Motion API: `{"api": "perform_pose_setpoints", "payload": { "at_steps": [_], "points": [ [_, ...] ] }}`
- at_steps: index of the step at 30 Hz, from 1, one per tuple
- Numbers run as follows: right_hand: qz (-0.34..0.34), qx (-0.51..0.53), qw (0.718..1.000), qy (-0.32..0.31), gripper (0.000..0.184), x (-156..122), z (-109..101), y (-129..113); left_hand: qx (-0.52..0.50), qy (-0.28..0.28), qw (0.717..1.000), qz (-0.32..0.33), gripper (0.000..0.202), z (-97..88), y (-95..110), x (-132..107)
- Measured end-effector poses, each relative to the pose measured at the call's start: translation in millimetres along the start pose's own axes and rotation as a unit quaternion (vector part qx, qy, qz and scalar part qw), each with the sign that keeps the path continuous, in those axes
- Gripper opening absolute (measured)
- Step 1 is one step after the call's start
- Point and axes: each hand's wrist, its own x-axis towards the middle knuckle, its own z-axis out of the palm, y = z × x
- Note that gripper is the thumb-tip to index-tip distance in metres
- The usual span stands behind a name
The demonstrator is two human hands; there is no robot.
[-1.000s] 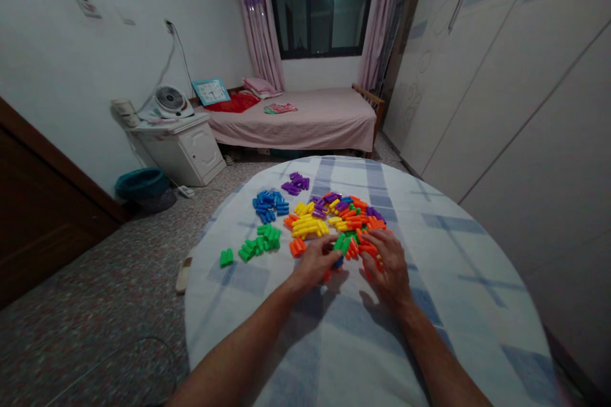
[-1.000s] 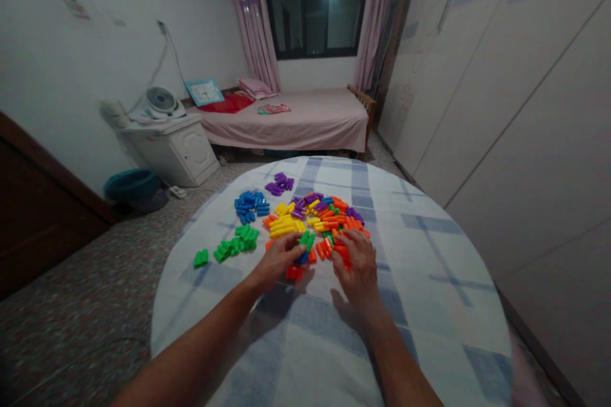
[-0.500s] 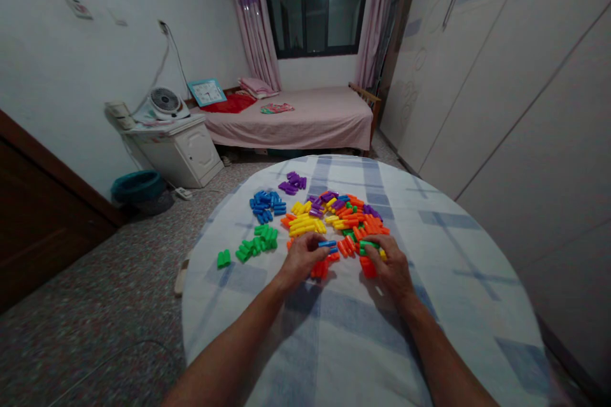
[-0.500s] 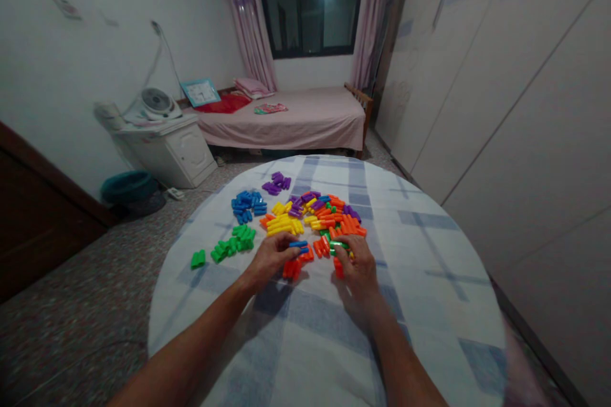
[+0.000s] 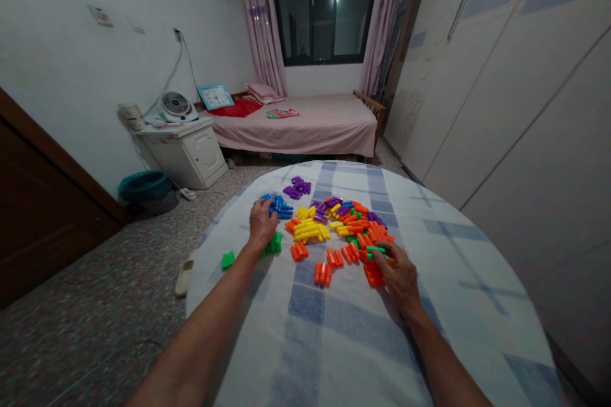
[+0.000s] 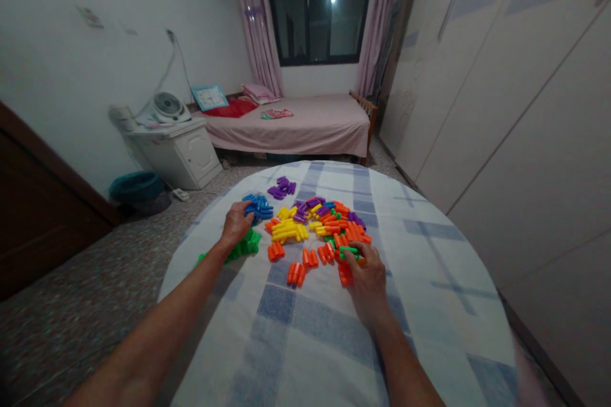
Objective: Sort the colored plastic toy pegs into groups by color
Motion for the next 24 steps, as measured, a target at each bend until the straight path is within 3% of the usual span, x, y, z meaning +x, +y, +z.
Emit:
{"api": "perform_pose_setpoints", "payload": {
  "at_steps": [2,4,8,13,17,19,20,24],
  "points": [
    [0.021,0.005,1.000,-0.002,0.033,0,-2,-4,-0.008,0.032,0.999,0.041,0.035,4.1,13,-12],
    [0.034,0.012,0.999,-0.006,0.033,-1,-3,-8,-0.069,0.012,0.994,0.083,0.031,8.4,35,-32],
    [0.029,0.025,0.999,-0.015,0.028,-1,-4,-17,-0.232,-0.170,0.952,0.101,0.021,21.6,83,-83],
    [-0.057,0.051,0.995,-0.064,0.022,-6,-5,-23,-0.360,-0.327,0.874,0.026,0.027,43.3,116,-127],
    [-0.086,0.049,0.990,-0.101,0.021,-10,-2,-24,-0.427,-0.358,0.825,-0.098,0.028,46.5,118,-131],
    [-0.077,0.050,0.991,-0.094,0.023,-10,-1,-22,-0.419,-0.340,0.836,-0.102,0.027,37.7,110,-124],
    [-0.070,0.047,0.993,-0.082,0.023,-9,-1,-20,-0.400,-0.315,0.856,-0.088,0.026,30.7,104,-119],
    [0.001,-0.016,1.000,0.021,0.029,-2,-5,-7,-0.182,-0.132,0.974,-0.001,0.020,-7.8,60,-90]
  ]
}}
